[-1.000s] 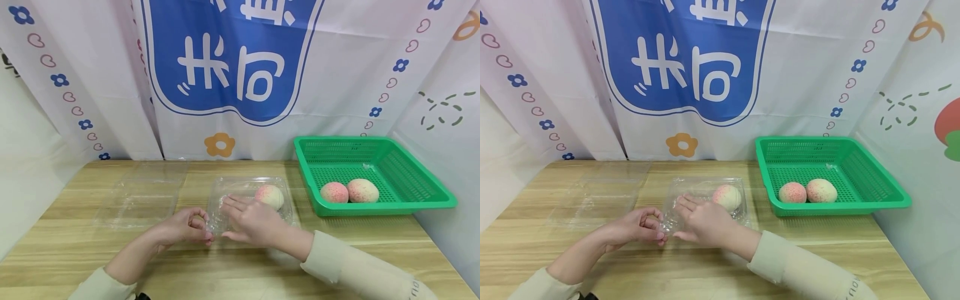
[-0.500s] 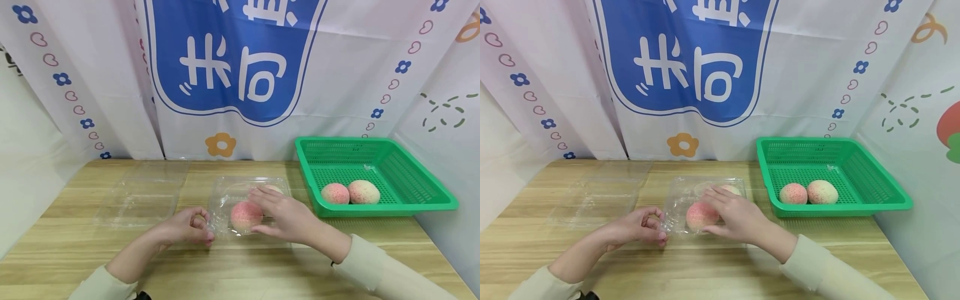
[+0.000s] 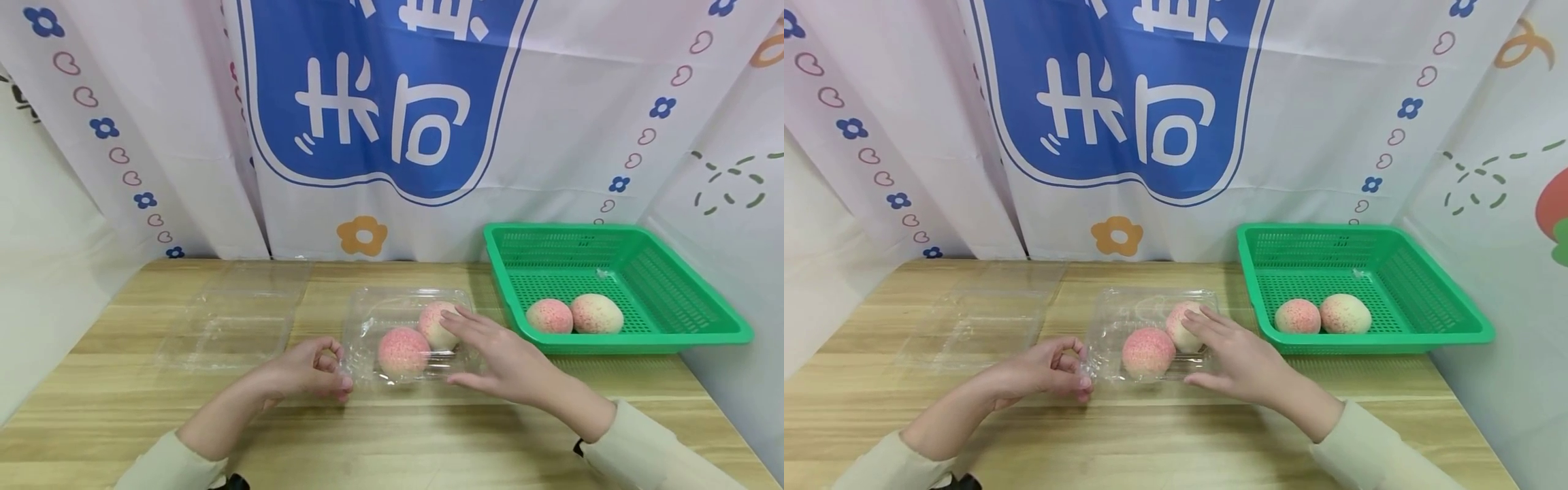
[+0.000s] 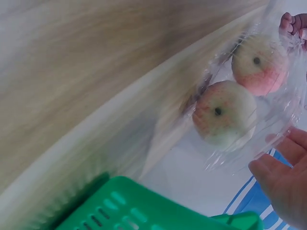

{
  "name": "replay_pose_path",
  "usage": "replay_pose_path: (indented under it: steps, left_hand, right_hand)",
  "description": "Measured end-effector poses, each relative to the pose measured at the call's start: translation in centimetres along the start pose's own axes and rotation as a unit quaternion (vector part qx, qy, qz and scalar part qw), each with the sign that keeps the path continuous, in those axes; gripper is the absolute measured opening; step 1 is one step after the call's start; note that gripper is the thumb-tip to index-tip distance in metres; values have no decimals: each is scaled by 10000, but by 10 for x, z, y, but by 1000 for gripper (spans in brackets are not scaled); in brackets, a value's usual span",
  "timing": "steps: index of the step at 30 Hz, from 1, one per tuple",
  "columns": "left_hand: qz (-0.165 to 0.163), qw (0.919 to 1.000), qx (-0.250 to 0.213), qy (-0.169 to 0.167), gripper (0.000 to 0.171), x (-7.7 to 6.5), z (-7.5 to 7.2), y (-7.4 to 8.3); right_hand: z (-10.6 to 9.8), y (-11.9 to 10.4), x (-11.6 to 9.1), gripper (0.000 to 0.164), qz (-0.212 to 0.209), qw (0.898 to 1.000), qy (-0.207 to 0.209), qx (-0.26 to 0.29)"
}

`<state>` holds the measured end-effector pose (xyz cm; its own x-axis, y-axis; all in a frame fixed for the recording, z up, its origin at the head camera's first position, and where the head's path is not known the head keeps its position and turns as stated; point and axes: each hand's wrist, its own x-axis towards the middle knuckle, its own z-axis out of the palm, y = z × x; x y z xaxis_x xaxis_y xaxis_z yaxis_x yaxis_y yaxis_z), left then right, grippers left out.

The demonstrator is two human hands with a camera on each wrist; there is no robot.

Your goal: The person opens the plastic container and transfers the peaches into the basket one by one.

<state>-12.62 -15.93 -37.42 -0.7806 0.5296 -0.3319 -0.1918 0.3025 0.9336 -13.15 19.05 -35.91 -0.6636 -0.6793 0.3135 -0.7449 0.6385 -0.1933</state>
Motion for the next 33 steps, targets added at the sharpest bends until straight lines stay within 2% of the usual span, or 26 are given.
replay_pose_path:
  steps: [7,16,22,33]
  left_hand:
    - [-15,10000,33,12,42,1,1,0]
    - [-6,10000,2,-22,39,1,3,1]
    - [-41,9998,-190,-44,36,1,2,3]
    - [-90,9988,-465,-139,33,0,2,5]
  right_hand:
    - [5,6,-6,79,-9,10000,-29,47]
    - [4,9,-5,74,-321,9979,-91,-563]
    - [5,9,-4,73,-585,9950,-121,-796]
    - [3,11,-5,68,-1115,9923,113,-533]
